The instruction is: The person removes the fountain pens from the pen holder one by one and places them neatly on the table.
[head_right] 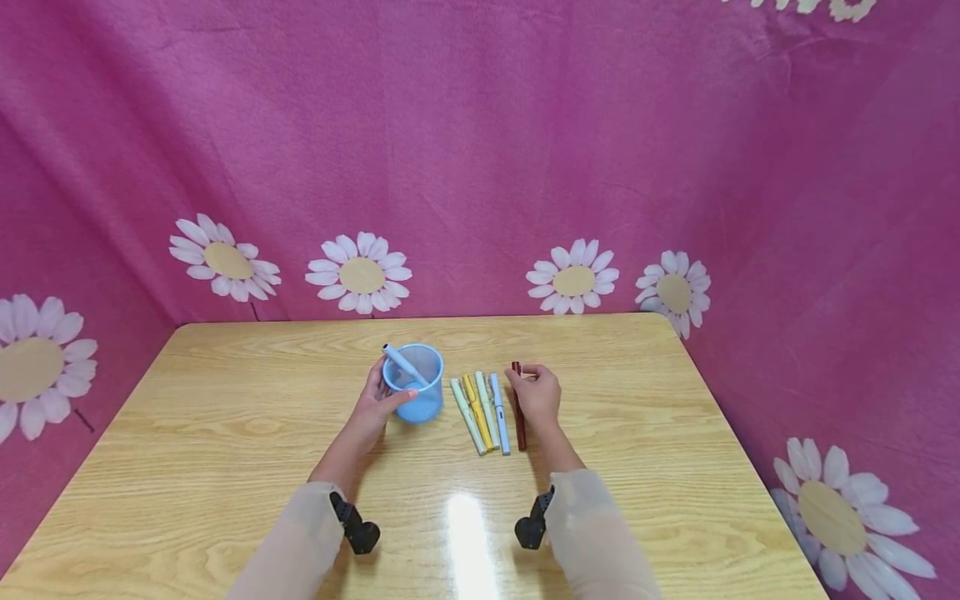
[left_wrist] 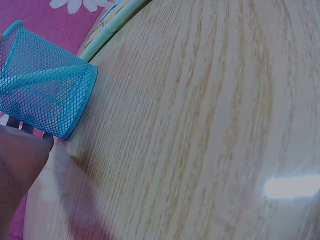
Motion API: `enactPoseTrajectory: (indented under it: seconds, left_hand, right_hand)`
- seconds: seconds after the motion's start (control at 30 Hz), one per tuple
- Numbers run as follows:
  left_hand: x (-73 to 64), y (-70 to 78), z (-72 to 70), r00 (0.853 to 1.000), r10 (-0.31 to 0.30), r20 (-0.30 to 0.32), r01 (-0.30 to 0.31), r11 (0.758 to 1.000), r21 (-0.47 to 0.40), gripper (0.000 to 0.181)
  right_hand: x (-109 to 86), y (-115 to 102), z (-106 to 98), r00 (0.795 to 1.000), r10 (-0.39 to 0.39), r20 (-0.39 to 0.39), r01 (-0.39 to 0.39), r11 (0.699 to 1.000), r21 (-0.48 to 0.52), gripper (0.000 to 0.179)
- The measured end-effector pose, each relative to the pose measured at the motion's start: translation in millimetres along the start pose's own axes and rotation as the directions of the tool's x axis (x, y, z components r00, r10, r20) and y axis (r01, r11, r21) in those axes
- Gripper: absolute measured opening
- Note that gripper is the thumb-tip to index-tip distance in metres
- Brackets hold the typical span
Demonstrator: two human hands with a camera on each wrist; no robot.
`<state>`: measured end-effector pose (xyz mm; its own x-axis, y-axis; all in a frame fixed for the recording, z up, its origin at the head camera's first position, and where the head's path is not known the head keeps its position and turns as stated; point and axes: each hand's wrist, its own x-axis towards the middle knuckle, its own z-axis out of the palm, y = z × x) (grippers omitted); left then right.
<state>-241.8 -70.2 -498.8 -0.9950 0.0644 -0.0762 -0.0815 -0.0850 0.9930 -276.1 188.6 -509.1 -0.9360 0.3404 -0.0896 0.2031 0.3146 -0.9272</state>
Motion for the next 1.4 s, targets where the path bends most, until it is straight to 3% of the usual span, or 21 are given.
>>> enactPoseTrajectory:
  seconds: [0.97,1.4]
  left_hand:
    - [1.3,-0.9,-2.2,1.000,-0.024,0.005,0.024,1.000,0.011,0.086]
    - [2.4,-3.0,-1.8,1.000,-0.011,0.005,0.011,1.000,0.001,0.086]
  right_hand:
    - [-2.2,-3,10,0.999,0.043,0.011,-0.039,0.971,-0.237,0.037]
    - [-2.3,0,16,0.999,0.049,-0.001,-0.048,0.970,-0.236,0.031]
